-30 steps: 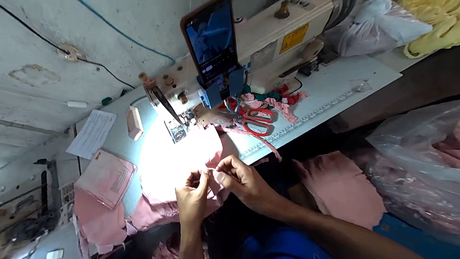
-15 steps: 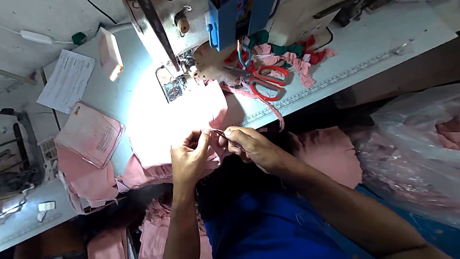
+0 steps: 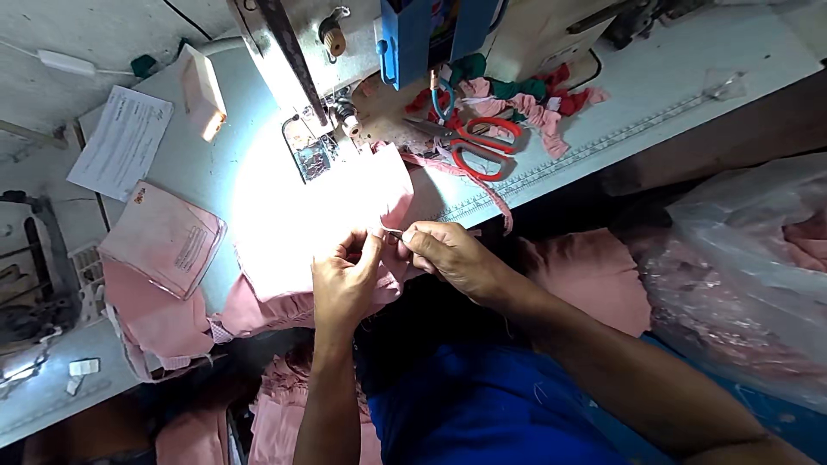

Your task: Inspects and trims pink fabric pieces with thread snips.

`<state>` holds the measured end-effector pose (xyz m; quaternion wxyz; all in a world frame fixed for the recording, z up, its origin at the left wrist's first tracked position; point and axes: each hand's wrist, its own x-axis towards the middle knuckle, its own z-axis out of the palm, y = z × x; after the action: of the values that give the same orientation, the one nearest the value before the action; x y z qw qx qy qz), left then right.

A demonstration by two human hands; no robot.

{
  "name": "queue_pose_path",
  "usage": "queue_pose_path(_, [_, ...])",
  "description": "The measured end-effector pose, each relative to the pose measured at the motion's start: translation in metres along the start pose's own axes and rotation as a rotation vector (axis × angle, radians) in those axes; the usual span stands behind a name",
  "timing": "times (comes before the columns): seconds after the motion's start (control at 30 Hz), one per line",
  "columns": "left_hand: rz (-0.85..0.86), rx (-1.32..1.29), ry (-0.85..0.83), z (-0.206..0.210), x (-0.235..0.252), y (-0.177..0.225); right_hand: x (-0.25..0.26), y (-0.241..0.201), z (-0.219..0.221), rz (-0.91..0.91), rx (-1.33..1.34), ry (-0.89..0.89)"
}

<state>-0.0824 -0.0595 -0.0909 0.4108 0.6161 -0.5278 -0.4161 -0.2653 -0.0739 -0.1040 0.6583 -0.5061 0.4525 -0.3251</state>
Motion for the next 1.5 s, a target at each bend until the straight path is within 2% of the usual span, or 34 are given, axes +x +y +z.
queue_pose_path(0.17, [0.01,-0.018,-0.011,0.002,0.001,-0.002,0.003,0.002,0.001,-0.03,-0.073,0.061])
queue_pose_path(0.33, [0.003,-0.032,-0.025,0.001,0.001,-0.002,0.004,-0.003,-0.001,0.104,0.209,-0.053])
queue_pose_path(0.47, [-0.02,-0.013,-0.038,-0.001,0.002,-0.001,0.006,-0.007,-0.004,0.136,0.216,-0.095])
queue_pose_path(0.57, [-0.014,0.002,-0.05,-0.002,0.004,0.0,0.007,-0.006,-0.004,0.068,0.094,-0.056])
queue_pose_path(0.67, [-0.04,-0.009,-0.047,-0.002,0.005,-0.001,0.008,-0.002,-0.004,-0.081,-0.287,0.071])
queue_pose_path(0.73, [-0.047,-0.024,-0.055,-0.002,0.006,-0.001,0.007,-0.001,-0.003,-0.119,-0.376,0.113])
queue_pose_path(0.8, [-0.038,-0.059,-0.08,-0.004,0.007,-0.001,0.008,-0.001,-0.004,-0.048,-0.114,0.011])
queue_pose_path(0.9, [-0.03,-0.115,-0.119,-0.005,0.008,-0.001,0.009,0.0,-0.009,0.188,0.373,-0.206])
queue_pose_path(0.97, [-0.028,-0.136,-0.127,-0.006,0.009,-0.002,0.011,0.0,-0.012,0.232,0.438,-0.262])
queue_pose_path(1.07, [-0.033,-0.145,-0.114,-0.006,0.006,-0.005,0.008,-0.001,-0.012,0.121,0.22,-0.198])
queue_pose_path(1.17, [-0.054,-0.142,-0.065,-0.006,0.006,-0.007,0.005,-0.006,-0.011,-0.056,-0.224,-0.023])
queue_pose_path(1.27, [-0.032,-0.146,-0.045,-0.007,0.007,-0.007,0.007,-0.008,-0.005,-0.22,-0.451,0.139])
queue_pose_path(1.4, [-0.012,-0.108,-0.062,-0.011,0.005,-0.006,0.018,-0.008,-0.002,-0.282,-0.486,0.065])
queue_pose_path(1.5, [0.024,-0.052,-0.063,-0.014,-0.004,-0.005,0.023,-0.004,0.0,-0.171,-0.144,-0.018])
